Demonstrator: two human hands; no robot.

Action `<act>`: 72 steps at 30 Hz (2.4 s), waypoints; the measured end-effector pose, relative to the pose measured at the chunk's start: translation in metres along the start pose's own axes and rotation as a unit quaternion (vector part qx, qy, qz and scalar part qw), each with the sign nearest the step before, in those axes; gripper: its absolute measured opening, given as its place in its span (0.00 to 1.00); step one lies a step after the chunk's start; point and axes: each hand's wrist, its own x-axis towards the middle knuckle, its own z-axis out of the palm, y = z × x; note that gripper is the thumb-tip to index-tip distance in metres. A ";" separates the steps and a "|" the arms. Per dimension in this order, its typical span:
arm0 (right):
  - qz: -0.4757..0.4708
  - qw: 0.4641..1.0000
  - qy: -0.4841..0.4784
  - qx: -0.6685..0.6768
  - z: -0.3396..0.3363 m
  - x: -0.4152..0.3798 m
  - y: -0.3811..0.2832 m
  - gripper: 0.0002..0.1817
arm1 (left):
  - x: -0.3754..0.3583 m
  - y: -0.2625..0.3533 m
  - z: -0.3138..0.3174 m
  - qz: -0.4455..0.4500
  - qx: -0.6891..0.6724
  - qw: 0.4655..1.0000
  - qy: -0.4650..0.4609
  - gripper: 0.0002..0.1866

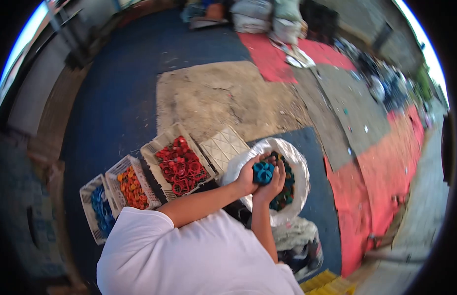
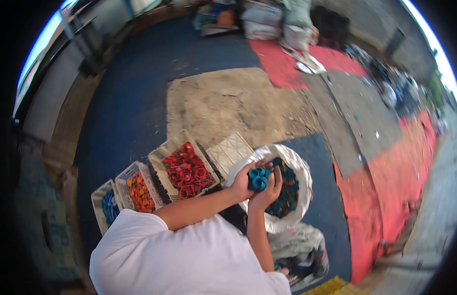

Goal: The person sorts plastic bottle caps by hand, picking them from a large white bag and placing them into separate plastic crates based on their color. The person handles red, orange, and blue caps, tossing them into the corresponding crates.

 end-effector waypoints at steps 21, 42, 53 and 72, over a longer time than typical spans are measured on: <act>0.376 0.874 -0.306 -0.032 0.046 -0.213 0.098 0.26 | -0.268 0.074 -0.075 0.399 -0.185 0.881 0.176 0.25; 0.552 0.686 -0.460 -0.115 -0.038 -0.614 0.082 0.31 | -0.661 -0.029 -0.205 0.641 -0.244 0.700 0.197 0.28; 0.560 0.654 -0.492 -0.131 -0.013 -0.697 0.115 0.37 | -0.738 0.013 -0.237 0.656 -0.233 0.688 0.204 0.30; 0.581 0.664 -0.419 -0.215 0.172 -0.873 0.352 0.35 | -0.867 0.308 -0.399 0.565 -0.196 0.722 0.349 0.28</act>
